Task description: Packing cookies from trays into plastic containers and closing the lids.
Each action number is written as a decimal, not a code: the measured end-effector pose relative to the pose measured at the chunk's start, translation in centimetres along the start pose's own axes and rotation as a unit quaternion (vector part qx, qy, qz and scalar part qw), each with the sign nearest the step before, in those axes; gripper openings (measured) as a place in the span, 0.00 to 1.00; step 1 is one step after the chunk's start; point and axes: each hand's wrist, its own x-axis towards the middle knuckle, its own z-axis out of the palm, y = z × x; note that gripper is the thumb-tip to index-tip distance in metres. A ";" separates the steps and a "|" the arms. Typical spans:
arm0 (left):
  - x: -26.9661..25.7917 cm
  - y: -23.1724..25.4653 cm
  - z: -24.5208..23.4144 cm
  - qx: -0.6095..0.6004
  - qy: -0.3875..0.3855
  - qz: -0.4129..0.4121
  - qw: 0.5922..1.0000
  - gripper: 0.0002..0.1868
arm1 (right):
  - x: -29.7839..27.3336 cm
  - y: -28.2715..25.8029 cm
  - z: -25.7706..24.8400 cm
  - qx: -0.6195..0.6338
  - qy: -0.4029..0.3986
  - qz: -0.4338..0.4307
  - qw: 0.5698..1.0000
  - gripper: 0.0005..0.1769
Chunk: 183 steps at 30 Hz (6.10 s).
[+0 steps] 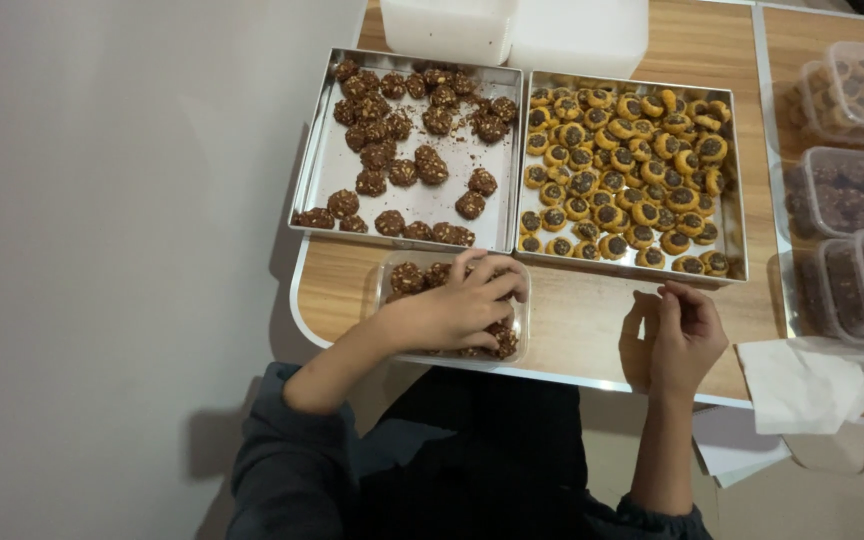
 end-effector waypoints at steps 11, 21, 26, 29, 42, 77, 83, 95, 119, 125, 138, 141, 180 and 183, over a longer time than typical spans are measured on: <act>0.3 -0.8 1.3 -0.011 -0.016 -0.001 1.000 0.15 | 0.1 0.3 0.1 0.009 0.004 0.004 1.000 0.06; 0.0 1.1 -4.8 -0.036 -0.003 -0.079 0.996 0.07 | 0.0 -0.4 0.1 0.002 0.005 0.003 1.000 0.06; -1.6 -2.2 -8.9 -0.042 0.086 -0.412 0.906 0.07 | 0.1 0.2 0.1 0.013 0.009 0.001 1.000 0.07; -4.1 -7.3 -7.7 0.165 0.163 -0.401 0.886 0.07 | -0.1 0.3 0.0 0.020 0.009 0.001 1.000 0.07; 2.0 -12.5 -0.5 0.194 0.084 -0.285 0.935 0.24 | 0.0 0.8 0.0 0.018 0.008 0.009 1.000 0.07; 6.6 -19.2 -1.4 0.137 0.024 -0.216 0.966 0.18 | 0.1 0.0 0.2 0.029 0.013 0.022 0.999 0.07; 6.6 -11.5 -4.2 0.127 0.092 -0.125 0.980 0.18 | 0.1 -0.3 0.1 0.018 0.016 0.031 0.999 0.07; 1.9 0.7 -0.5 0.209 0.074 0.000 0.975 0.24 | 0.1 -1.0 0.1 0.016 0.013 0.037 0.999 0.07; 0.2 -0.7 0.6 0.070 0.112 -0.067 0.989 0.17 | 0.1 -1.5 0.2 0.020 0.013 0.039 0.999 0.07; -0.1 -0.8 0.9 0.083 0.096 -0.066 0.990 0.16 | 0.1 -2.1 0.3 0.015 0.010 0.041 0.999 0.08; 0.2 -0.5 0.0 0.056 0.072 -0.083 0.992 0.11 | 0.1 -0.8 0.1 0.022 0.014 0.034 0.999 0.08; -0.7 0.4 -2.8 0.017 0.092 -0.134 0.987 0.09 | 0.1 -0.9 0.4 0.040 0.023 0.036 0.998 0.08; -13.2 0.1 -0.5 -0.414 0.314 -0.480 0.707 0.14 | -5.1 -9.3 7.3 0.095 -0.188 0.225 0.951 0.11; -13.2 0.4 -0.3 -0.409 0.313 -0.489 0.704 0.15 | -5.1 -9.8 7.2 0.097 -0.183 0.220 0.953 0.10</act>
